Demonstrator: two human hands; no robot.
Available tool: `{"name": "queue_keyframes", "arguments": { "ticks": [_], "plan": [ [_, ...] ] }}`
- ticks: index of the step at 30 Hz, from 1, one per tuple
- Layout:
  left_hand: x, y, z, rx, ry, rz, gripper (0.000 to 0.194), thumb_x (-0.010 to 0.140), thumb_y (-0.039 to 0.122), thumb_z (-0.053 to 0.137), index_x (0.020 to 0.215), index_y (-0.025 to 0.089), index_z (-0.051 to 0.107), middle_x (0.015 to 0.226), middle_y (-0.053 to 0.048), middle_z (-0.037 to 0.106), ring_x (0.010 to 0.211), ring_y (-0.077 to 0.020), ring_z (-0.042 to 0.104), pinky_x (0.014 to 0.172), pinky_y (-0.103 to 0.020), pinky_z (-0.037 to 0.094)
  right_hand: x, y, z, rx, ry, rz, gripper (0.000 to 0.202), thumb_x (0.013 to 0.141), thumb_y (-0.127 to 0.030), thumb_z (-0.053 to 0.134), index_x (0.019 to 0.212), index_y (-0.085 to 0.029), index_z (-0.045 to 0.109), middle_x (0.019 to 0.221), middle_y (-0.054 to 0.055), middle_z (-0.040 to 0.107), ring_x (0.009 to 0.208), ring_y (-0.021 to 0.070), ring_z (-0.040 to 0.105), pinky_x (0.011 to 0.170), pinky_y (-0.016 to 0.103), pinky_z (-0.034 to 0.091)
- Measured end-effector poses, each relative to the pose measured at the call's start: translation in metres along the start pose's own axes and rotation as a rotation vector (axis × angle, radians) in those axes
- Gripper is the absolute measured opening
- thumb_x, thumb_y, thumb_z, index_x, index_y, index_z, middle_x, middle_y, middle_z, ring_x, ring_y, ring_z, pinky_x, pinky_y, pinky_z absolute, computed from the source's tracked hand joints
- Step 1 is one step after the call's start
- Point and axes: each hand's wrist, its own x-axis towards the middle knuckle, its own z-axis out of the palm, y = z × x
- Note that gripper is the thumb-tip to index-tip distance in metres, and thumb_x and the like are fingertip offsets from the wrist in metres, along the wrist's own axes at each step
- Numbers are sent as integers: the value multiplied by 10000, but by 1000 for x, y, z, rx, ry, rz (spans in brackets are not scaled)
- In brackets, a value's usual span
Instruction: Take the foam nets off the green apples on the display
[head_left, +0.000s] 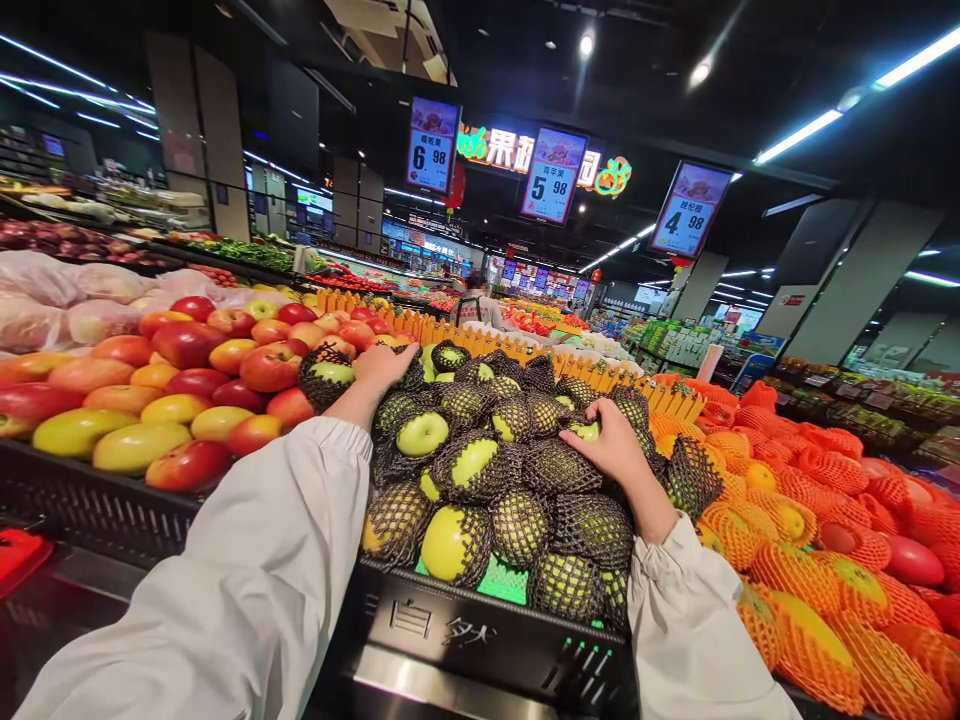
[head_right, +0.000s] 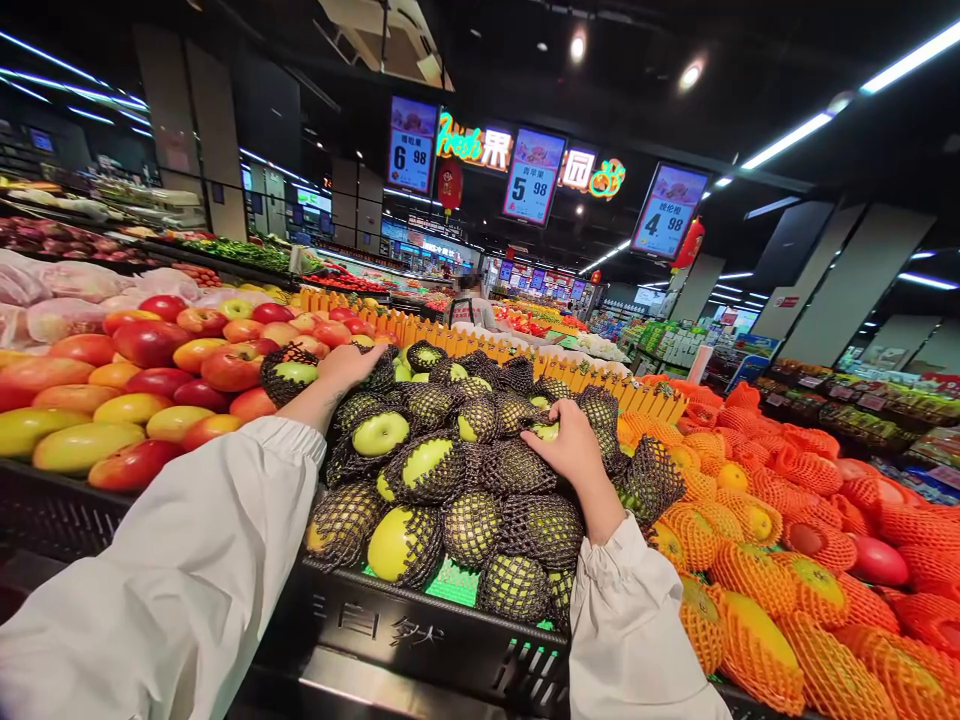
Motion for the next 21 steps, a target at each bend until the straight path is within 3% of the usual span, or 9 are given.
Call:
{"name": "queue_keyframes", "arguments": {
  "ticks": [3, 6, 10, 12, 16, 19, 21],
  "plan": [
    [-1, -2, 2, -36, 140, 82, 783, 908, 654, 335, 1277, 39, 648, 1446, -275, 539, 1300, -449, 530, 1081, -559, 420, 0, 0, 0, 11, 10, -2, 383, 728, -397, 696, 1011, -223, 504, 1014, 72, 592, 956, 279, 586, 873, 421, 482],
    [-3, -2, 4, -91, 259, 174, 721, 921, 589, 362, 1366, 65, 577, 1560, -236, 417, 1392, -419, 444, 1142, -559, 374, -2, -2, -1, -26, 3, -11, 444, 730, -376, 677, 1131, -208, 586, 1078, 96, 571, 1061, 310, 571, 972, 469, 474],
    [-6, 0, 3, -168, 312, 247, 767, 916, 564, 397, 1496, 61, 417, 1644, -214, 267, 1461, -409, 351, 1174, -576, 341, -5, -5, -4, -59, -39, 0, 364, 729, -399, 685, 1036, -204, 672, 1061, 99, 517, 1087, 315, 563, 1005, 473, 478],
    [-9, 2, 2, -201, 328, 269, 801, 922, 563, 390, 1533, 47, 347, 1666, -217, 202, 1487, -415, 305, 1176, -589, 335, -6, -7, -5, -51, -71, 14, 387, 718, -382, 693, 1063, -207, 666, 1144, 114, 509, 1111, 314, 576, 1013, 469, 479],
    [-12, 2, 0, -243, 391, 296, 828, 940, 553, 369, 1568, 24, 259, 1687, -220, 107, 1516, -403, 246, 1199, -572, 306, -6, -9, -6, -11, -101, 31, 381, 700, -343, 691, 1060, -237, 626, 1192, 94, 595, 1059, 295, 630, 963, 453, 501],
    [-11, 1, -1, -262, 411, 306, 814, 950, 541, 369, 1567, 21, 258, 1689, -218, 99, 1522, -392, 237, 1231, -546, 256, -4, -13, -5, 26, -30, 8, 355, 657, -304, 700, 992, -228, 607, 1063, 73, 670, 1007, 298, 642, 924, 444, 508],
    [-11, 0, -1, -279, 412, 310, 794, 954, 526, 373, 1563, 28, 265, 1688, -219, 101, 1533, -384, 214, 1244, -533, 229, -4, -15, -4, 82, 86, -9, 335, 646, -278, 700, 962, -224, 602, 1050, 76, 679, 1006, 291, 643, 920, 426, 509]
  ]
}}
